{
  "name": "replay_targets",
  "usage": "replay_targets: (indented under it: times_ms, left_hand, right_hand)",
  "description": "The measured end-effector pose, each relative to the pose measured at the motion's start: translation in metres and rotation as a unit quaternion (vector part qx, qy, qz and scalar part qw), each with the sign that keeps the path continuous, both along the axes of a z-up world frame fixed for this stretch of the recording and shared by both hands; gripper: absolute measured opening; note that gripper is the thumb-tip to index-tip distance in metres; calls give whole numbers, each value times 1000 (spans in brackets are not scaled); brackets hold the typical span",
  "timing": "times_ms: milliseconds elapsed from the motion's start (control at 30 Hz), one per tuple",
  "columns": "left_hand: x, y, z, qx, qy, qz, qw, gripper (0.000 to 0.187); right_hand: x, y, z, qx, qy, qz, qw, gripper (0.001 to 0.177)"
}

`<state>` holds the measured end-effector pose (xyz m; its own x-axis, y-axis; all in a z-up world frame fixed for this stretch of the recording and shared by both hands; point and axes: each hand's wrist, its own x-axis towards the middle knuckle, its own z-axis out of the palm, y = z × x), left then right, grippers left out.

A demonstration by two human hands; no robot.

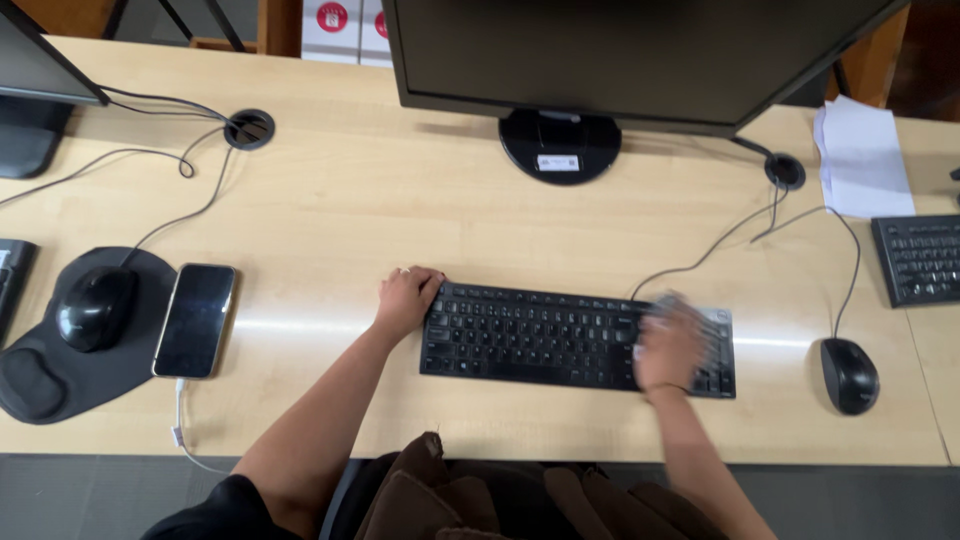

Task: The person wipes a computer keyboard, the desk surface around it, and the front and back of a computer monitor with a cloth.

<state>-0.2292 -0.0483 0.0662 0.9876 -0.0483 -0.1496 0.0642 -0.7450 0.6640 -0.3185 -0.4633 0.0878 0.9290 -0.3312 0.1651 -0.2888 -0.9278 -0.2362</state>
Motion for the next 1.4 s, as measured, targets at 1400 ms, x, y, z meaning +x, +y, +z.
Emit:
replay_targets:
  times_ms: [1400]
  left_hand:
    - [-3,16,3,174,17,-110,978,53]
  right_hand:
    - [-5,-90,-48,-49,80,41,995,63]
